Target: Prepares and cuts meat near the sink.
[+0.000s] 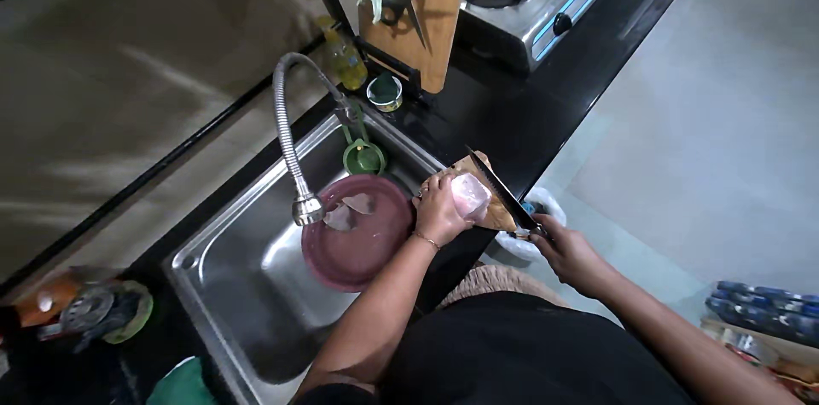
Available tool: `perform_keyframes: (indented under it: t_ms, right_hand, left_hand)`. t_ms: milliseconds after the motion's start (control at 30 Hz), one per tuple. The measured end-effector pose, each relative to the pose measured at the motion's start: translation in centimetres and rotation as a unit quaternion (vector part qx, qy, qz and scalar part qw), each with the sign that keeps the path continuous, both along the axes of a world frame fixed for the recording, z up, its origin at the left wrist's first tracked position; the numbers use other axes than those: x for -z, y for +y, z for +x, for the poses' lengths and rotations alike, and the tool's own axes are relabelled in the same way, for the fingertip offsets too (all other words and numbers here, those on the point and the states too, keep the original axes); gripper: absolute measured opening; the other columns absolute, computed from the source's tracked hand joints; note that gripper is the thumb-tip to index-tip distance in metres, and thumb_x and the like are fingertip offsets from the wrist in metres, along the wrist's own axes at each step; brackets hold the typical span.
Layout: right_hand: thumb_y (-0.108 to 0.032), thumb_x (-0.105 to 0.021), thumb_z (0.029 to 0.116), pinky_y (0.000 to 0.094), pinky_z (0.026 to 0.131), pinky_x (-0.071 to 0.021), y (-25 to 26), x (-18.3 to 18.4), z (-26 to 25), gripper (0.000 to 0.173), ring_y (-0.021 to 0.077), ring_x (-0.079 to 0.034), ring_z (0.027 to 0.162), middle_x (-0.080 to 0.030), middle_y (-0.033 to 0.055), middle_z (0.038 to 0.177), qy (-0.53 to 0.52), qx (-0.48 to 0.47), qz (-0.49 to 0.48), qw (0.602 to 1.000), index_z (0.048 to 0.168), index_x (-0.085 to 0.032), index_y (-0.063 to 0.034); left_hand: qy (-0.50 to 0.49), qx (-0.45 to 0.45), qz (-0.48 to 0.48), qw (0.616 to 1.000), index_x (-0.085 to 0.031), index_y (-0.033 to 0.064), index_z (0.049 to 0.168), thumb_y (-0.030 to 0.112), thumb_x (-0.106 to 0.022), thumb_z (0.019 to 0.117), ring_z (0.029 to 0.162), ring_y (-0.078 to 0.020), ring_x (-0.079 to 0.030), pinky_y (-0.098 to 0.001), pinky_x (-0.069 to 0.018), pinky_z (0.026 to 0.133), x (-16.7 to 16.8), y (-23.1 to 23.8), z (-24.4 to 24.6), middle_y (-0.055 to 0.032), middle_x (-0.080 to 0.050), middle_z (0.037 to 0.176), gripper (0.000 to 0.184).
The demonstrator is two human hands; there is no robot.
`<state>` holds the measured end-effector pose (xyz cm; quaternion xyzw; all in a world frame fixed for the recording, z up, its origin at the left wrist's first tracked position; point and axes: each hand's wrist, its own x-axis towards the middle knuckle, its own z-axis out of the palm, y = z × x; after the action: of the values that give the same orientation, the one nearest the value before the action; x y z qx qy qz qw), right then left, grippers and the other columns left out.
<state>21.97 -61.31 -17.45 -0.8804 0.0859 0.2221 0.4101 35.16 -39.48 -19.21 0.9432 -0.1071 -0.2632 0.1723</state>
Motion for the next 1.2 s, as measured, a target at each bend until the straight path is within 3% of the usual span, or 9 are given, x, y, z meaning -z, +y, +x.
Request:
perform_keyframes:
  t_ms: [100, 300, 433, 500, 567, 633, 700, 867, 1200]
  right_hand:
    - [-0.019, -0.047, 0.1097, 0.0429, 0.064, -0.0563, 0.0, 0.4, 0.0, 0.034, 0.0238, -0.063, 0.065, -0.063, 0.0149, 0.089, 0.019, 0.003, -0.002, 1.000, 0.137, -0.053, -0.0016]
    - [-0.020, -0.047, 0.1092, 0.0438, 0.069, -0.0560, 0.1, 0.7, -0.1, 0.035, 0.0248, -0.064, 0.071, -0.064, 0.0147, 0.091, 0.014, 0.014, -0.014, 1.000, 0.139, -0.052, -0.0024]
    - [-0.009, -0.051, 0.1031, 0.0494, 0.091, -0.0557, -0.5, 0.6, -0.4, 0.057, 0.0303, -0.068, 0.096, -0.067, 0.0192, 0.114, -0.040, -0.039, 0.008, 0.998, 0.157, -0.034, -0.0042]
    - [-0.013, -0.050, 0.1057, 0.0492, 0.087, -0.0574, -0.5, 0.0, -0.5, 0.057, 0.0295, -0.069, 0.094, -0.066, 0.0184, 0.117, -0.041, -0.059, 0.006, 0.997, 0.159, -0.031, -0.0067]
    - [-0.016, -0.048, 0.1079, 0.0505, 0.081, -0.0581, 0.0, -0.7, -0.4, 0.046, 0.0306, -0.069, 0.086, -0.066, 0.0189, 0.111, -0.033, -0.049, -0.017, 0.998, 0.152, -0.040, -0.0056]
    - [-0.014, -0.047, 0.1079, 0.0522, 0.083, -0.0568, 0.4, -1.2, -0.3, 0.040, 0.0333, -0.069, 0.089, -0.067, 0.0206, 0.108, -0.036, -0.034, -0.037, 0.998, 0.146, -0.047, -0.0018]
    - [-0.014, -0.047, 0.1081, 0.0519, 0.082, -0.0567, 0.7, -1.4, -0.4, 0.038, 0.0337, -0.069, 0.086, -0.068, 0.0211, 0.103, -0.052, -0.030, -0.053, 0.997, 0.143, -0.050, 0.0013]
    - [-0.020, -0.045, 0.1104, 0.0548, 0.078, -0.0561, 1.5, -1.9, -0.3, 0.034, 0.0377, -0.069, 0.083, -0.068, 0.0216, 0.092, -0.026, -0.052, -0.099, 0.993, 0.132, -0.056, 0.0028]
    - [-0.029, -0.037, 0.1131, 0.0533, 0.081, -0.0542, 1.2, -4.9, 0.4, 0.036, 0.0379, -0.068, 0.090, -0.064, 0.0208, 0.092, 0.149, -0.081, -0.159, 0.973, 0.117, -0.055, 0.0014]
  left_hand:
    - [-0.031, 0.030, -0.010, 0.999, -0.047, 0.0132, 0.150, 0.040, -0.091, 0.0709, 0.140, -0.0383, -0.043, -0.0652, -0.0339, 0.111, -0.2, -0.2, -0.2, -0.0171, -0.048, 0.149, 0.094]
    - [-0.007, 0.008, -0.033, 0.999, -0.047, 0.0135, 0.150, 0.037, -0.094, 0.0677, 0.139, -0.0396, -0.045, -0.0630, -0.0385, 0.110, 0.3, 0.1, 0.9, -0.0178, -0.049, 0.148, 0.098]
    - [0.023, -0.003, -0.049, 0.999, -0.035, 0.0157, 0.160, 0.042, -0.096, 0.0664, 0.140, -0.0425, -0.042, -0.0638, -0.0385, 0.110, 0.1, 0.4, 1.2, -0.0214, -0.042, 0.154, 0.115]
    - [0.028, 0.006, -0.035, 0.999, -0.031, 0.0154, 0.162, 0.049, -0.093, 0.0702, 0.144, -0.0400, -0.038, -0.0621, -0.0358, 0.114, -0.7, 0.0, 0.8, -0.0188, -0.037, 0.159, 0.116]
    - [0.007, 0.017, -0.024, 1.000, -0.037, 0.0146, 0.160, 0.053, -0.086, 0.0779, 0.145, -0.0395, -0.038, -0.0647, -0.0344, 0.112, -0.8, -0.4, 0.4, -0.0175, -0.037, 0.159, 0.103]
    - [-0.009, 0.025, -0.026, 0.999, -0.040, 0.0132, 0.158, 0.052, -0.079, 0.0861, 0.145, -0.0379, -0.039, -0.0645, -0.0323, 0.113, -0.5, -0.7, 0.1, -0.0164, -0.040, 0.159, 0.090]
    - [-0.009, 0.026, -0.030, 0.999, -0.038, 0.0102, 0.158, 0.054, -0.075, 0.0891, 0.146, -0.0387, -0.038, -0.0643, -0.0318, 0.114, -0.1, -0.9, 0.1, -0.0173, -0.039, 0.159, 0.090]
    - [-0.009, 0.026, -0.055, 0.998, -0.037, 0.0002, 0.156, 0.050, -0.079, 0.0867, 0.146, -0.0414, -0.038, -0.0595, -0.0342, 0.116, 0.3, -0.5, 0.2, -0.0243, -0.038, 0.158, 0.095]
    - [-0.009, 0.022, -0.070, 0.997, -0.039, 0.0011, 0.155, 0.047, -0.080, 0.0870, 0.145, -0.0390, -0.039, -0.0575, -0.0339, 0.117, 0.9, -0.4, 0.3, -0.0209, -0.040, 0.158, 0.092]
